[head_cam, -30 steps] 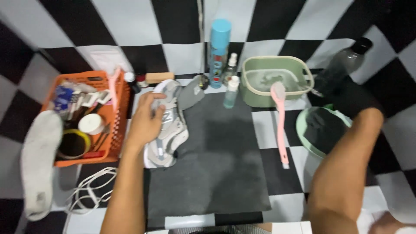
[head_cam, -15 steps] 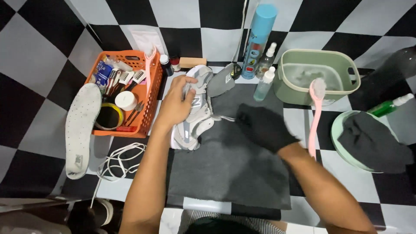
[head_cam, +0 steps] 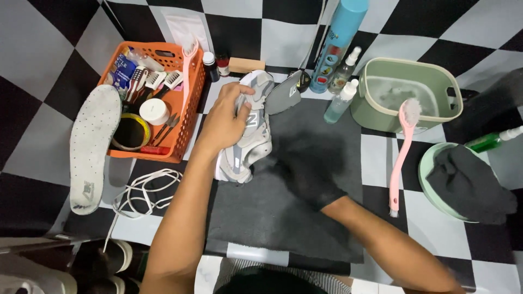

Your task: Brushing and cleaning the mesh surface of a sneaker using a small brush and a cleaning cloth.

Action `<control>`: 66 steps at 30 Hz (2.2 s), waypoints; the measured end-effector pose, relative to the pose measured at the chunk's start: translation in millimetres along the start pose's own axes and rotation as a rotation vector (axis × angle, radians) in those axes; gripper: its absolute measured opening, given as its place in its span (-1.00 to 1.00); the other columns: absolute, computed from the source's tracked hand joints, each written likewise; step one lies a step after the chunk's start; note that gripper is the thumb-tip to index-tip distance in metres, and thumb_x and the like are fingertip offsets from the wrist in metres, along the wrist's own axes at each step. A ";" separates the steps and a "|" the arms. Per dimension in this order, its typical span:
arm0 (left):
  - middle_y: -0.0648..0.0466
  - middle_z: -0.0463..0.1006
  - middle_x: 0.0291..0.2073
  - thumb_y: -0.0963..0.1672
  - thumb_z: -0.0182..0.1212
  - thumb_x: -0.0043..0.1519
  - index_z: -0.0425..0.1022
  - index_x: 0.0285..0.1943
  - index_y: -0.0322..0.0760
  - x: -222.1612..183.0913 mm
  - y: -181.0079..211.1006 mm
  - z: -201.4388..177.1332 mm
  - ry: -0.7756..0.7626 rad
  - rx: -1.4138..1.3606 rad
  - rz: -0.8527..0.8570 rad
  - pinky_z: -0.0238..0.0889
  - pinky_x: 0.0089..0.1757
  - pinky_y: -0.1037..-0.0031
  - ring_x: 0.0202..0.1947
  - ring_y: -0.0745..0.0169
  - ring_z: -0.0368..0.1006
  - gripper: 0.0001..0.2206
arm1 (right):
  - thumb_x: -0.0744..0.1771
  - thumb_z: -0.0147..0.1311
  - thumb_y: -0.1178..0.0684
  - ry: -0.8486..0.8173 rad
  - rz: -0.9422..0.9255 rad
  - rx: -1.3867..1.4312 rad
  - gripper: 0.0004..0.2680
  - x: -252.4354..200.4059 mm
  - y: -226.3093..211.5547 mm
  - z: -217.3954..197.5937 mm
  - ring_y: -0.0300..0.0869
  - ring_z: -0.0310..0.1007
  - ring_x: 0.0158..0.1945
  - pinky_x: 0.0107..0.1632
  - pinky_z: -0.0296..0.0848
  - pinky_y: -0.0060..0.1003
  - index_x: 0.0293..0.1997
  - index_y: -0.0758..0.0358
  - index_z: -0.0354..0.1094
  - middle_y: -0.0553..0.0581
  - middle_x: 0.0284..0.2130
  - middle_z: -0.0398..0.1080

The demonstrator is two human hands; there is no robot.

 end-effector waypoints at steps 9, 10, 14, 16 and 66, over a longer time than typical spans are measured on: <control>-0.30 0.26 0.30 -0.21 -0.02 0.36 0.40 0.21 -0.18 -0.7 -3.2 1.5 -0.001 0.018 -0.011 0.10 0.21 -0.21 0.32 -0.45 0.23 -0.74 | 0.36 0.03 -0.12 0.074 -0.112 -0.007 -0.85 5.9 16.7 14.9 0.07 0.58 -0.12 -0.14 0.47 -0.13 -0.21 0.06 0.45 0.16 -0.36 0.55; -0.30 0.26 0.30 -0.21 -0.02 0.36 0.40 0.21 -0.18 0.9 -1.5 1.0 0.002 0.019 -0.008 0.10 0.21 -0.21 0.32 -0.45 0.23 -0.74 | 0.36 0.03 -0.12 0.078 -0.114 -0.008 -0.85 3.9 10.0 7.9 0.07 0.58 -0.12 -0.14 0.47 -0.13 -0.21 0.06 0.45 0.16 -0.36 0.55; -0.31 0.25 0.30 -0.21 -0.03 0.36 0.40 0.21 -0.17 -0.1 -0.8 1.6 -0.014 0.010 -0.014 0.09 0.22 -0.21 0.33 -0.46 0.22 -0.74 | 0.37 -0.01 -0.05 -0.017 -0.028 0.025 -0.77 11.1 27.3 0.1 0.15 0.47 0.10 0.08 0.43 0.01 0.08 0.15 0.40 0.30 -0.07 0.50; -0.30 0.25 0.30 -0.21 -0.03 0.36 0.41 0.21 -0.17 -1.1 0.3 1.5 -0.011 0.005 -0.016 0.10 0.22 -0.20 0.33 -0.45 0.22 -0.74 | 0.38 -0.07 -0.12 0.048 0.035 -0.113 -0.73 16.5 39.9 0.2 0.04 0.48 0.11 0.11 0.43 -0.03 0.17 0.08 0.34 0.20 -0.06 0.50; -0.28 0.25 0.32 -0.19 -0.05 0.36 0.39 0.24 -0.17 -1.2 5.0 0.3 -0.044 0.040 -0.061 0.08 0.25 -0.17 0.36 -0.43 0.19 -0.72 | 0.32 0.02 -0.16 -0.060 -0.174 -0.021 -0.84 13.0 29.4 18.3 0.00 0.57 -0.11 -0.14 0.46 -0.10 -0.12 -0.04 0.40 0.00 -0.33 0.54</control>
Point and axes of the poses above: each hand's wrist, its own x-axis towards the middle knuckle, its own z-axis out of the palm, y = z × x, the point moved 5 cm from there along x, towards the middle knuckle
